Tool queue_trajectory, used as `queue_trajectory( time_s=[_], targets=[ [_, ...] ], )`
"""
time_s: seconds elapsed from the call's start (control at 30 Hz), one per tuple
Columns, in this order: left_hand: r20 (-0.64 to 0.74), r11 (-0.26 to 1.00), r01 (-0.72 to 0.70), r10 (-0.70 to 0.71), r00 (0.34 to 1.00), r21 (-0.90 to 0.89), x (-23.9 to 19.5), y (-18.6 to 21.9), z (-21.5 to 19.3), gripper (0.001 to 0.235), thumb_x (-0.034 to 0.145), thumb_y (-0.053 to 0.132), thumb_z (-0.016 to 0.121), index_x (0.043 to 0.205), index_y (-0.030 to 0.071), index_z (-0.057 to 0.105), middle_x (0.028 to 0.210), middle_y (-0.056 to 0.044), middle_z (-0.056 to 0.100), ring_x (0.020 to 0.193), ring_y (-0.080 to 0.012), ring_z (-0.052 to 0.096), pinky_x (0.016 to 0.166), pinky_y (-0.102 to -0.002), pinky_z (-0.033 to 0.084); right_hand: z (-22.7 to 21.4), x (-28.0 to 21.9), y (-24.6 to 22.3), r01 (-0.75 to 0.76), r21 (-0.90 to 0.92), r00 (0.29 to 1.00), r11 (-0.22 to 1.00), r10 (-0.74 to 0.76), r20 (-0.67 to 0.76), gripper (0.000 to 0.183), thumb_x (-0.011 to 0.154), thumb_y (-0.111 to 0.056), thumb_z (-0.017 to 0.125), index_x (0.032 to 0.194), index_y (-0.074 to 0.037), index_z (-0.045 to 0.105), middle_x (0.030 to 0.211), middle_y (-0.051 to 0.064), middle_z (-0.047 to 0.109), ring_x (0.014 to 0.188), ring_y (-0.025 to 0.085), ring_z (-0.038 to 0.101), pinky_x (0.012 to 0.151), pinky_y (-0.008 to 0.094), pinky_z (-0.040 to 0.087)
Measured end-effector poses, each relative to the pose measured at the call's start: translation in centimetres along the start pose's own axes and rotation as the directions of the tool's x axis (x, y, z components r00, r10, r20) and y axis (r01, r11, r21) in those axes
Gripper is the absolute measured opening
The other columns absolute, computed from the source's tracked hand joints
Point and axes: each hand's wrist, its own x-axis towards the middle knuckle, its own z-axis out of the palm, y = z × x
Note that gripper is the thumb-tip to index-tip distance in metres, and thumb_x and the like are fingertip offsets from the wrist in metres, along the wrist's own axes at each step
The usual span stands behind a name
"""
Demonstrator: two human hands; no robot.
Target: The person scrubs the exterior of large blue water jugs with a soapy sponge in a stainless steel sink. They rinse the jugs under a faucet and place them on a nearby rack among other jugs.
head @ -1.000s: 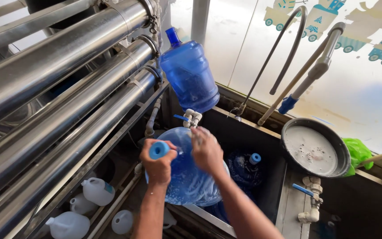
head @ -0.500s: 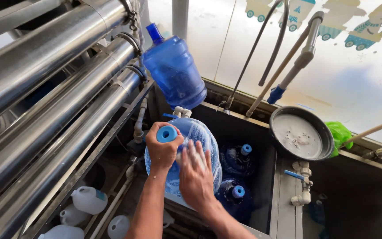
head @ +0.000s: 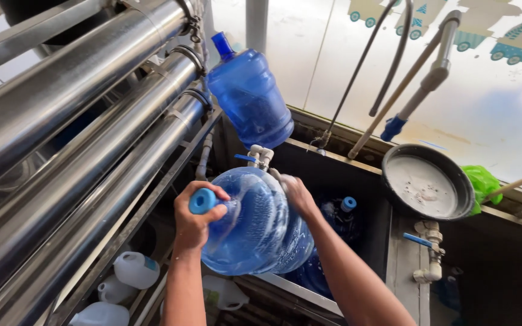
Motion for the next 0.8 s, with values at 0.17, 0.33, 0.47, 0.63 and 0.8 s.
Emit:
queue_trajectory(
  time_s=[0.17, 0.33, 0.47, 0.63, 0.8],
  targets=[
    [-0.622, 0.958, 0.280, -0.251, 0.742, -0.052, 0.7, -3.2, -0.7, 0.031, 0.061, -0.007, 0.076, 0.089, 0.002, 0.065, 0.072, -0.011, 0.069, 0.071, -0.0204, 0.067, 0.075, -0.031, 0.053, 5.2, -7.5, -17.5, -0.229, -0.199, 0.870, 0.953, 0.109, -0.481, 0.049, 0.098, -0.014, 0.041, 0.145, 0.003, 0.040, 0.153, 0.024, 0.036, 0.142, 0.035, 0.035, 0.115, 0.045, 0.030],
    [-0.805, 0.872, 0.489, -0.300, 0.511, -0.014, 1.1, -3.0, 0.6, 0.027, 0.052, 0.005, 0.074, 0.074, 0.007, 0.061, 0.065, 0.001, 0.057, 0.061, -0.0140, 0.049, 0.055, -0.030, 0.039, 5.6, -7.7, -25.4, -0.376, 0.066, 0.848, 0.924, 0.372, -0.377, 0.068, 0.103, -0.037, 0.028, 0.161, -0.002, 0.020, 0.172, 0.017, 0.014, 0.160, 0.032, 0.004, 0.127, 0.050, 0.008],
    [-0.679, 0.927, 0.374, -0.297, 0.672, -0.036, 0.8, -1.5, 2.9, 0.029, 0.057, -0.006, 0.074, 0.079, 0.006, 0.060, 0.069, -0.007, 0.068, 0.058, -0.0157, 0.060, 0.055, -0.031, 0.052, 0.4, -0.7, -21.9, -0.311, -0.228, 0.947, 0.923, 0.281, -0.154, 0.049, 0.101, -0.025, 0.045, 0.149, -0.018, 0.051, 0.161, 0.011, 0.040, 0.140, 0.038, 0.041, 0.110, 0.054, 0.040],
    [-0.081, 0.977, 0.166, -0.157, 0.984, 0.136, -1.5, 2.7, 6.0, 0.027, 0.053, -0.003, 0.070, 0.077, 0.009, 0.065, 0.069, -0.005, 0.072, 0.060, -0.0152, 0.065, 0.061, -0.029, 0.055, -4.8, 5.8, -14.7, -0.324, -0.257, 0.878, 0.911, 0.391, 0.278, 0.046, 0.097, -0.025, 0.045, 0.137, -0.014, 0.066, 0.132, 0.008, 0.072, 0.120, 0.024, 0.070, 0.098, 0.032, 0.050],
    [-0.096, 0.957, 0.146, -0.125, 0.987, 0.249, -0.7, 2.2, 6.0, 0.025, 0.058, 0.001, 0.075, 0.079, 0.013, 0.067, 0.073, -0.001, 0.074, 0.065, -0.0140, 0.068, 0.067, -0.029, 0.058, -4.6, 2.6, -16.6, -0.182, -0.318, 0.966, 0.931, 0.229, 0.119, 0.046, 0.101, -0.028, 0.037, 0.128, -0.010, 0.069, 0.141, 0.015, 0.064, 0.126, 0.036, 0.063, 0.104, 0.044, 0.049]
  ],
)
